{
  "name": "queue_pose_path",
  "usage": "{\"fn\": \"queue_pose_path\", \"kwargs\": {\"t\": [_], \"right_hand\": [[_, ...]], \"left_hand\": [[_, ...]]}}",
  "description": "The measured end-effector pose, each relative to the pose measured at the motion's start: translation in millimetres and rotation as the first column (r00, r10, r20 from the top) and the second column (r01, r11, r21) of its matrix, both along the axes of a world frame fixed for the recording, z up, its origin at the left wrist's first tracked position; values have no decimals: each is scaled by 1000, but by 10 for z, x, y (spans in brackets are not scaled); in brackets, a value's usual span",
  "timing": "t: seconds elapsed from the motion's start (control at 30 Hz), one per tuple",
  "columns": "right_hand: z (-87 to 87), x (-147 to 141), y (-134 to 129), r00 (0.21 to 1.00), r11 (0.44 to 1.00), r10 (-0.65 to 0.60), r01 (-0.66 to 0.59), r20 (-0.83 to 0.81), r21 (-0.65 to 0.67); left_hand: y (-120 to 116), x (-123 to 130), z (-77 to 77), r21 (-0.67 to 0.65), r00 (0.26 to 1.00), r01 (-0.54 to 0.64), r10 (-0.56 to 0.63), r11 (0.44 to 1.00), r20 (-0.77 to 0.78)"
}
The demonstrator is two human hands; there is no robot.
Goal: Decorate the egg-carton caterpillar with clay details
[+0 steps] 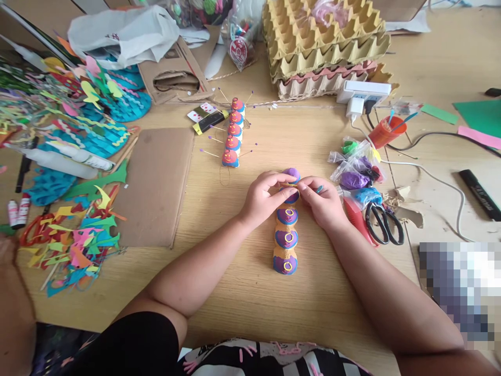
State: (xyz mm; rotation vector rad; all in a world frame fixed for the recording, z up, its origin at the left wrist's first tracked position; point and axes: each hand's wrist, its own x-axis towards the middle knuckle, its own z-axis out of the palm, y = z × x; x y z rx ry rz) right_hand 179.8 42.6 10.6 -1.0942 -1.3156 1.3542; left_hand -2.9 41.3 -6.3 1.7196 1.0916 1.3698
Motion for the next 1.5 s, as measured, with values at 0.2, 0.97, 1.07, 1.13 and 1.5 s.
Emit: {"fn": "queue_pose_path", "kwargs": {"t": [0.2,0.97,1.07,1.13,1.5], "right_hand": [[-85,14,11,999,1000,-3,4,-34,12],[-62,-29,14,989,994,-93,87,-117,-61],[-70,-28,19,985,994,-99,93,-137,-56],[-89,-19,23,985,994,-99,92,-139,-51],[-158,15,34,991,996,-81,76,-106,-51]], "left_hand": [[-5,0,16,10,998,-58,58,998,31],[-4,37,-37,-137,978,40,-11,990,207],[9,46,-47,-158,958,48,-1,986,286],[19,46,-54,-178,948,43,16,983,318],[53,23,-70,-282,940,-8,103,959,325]]}}
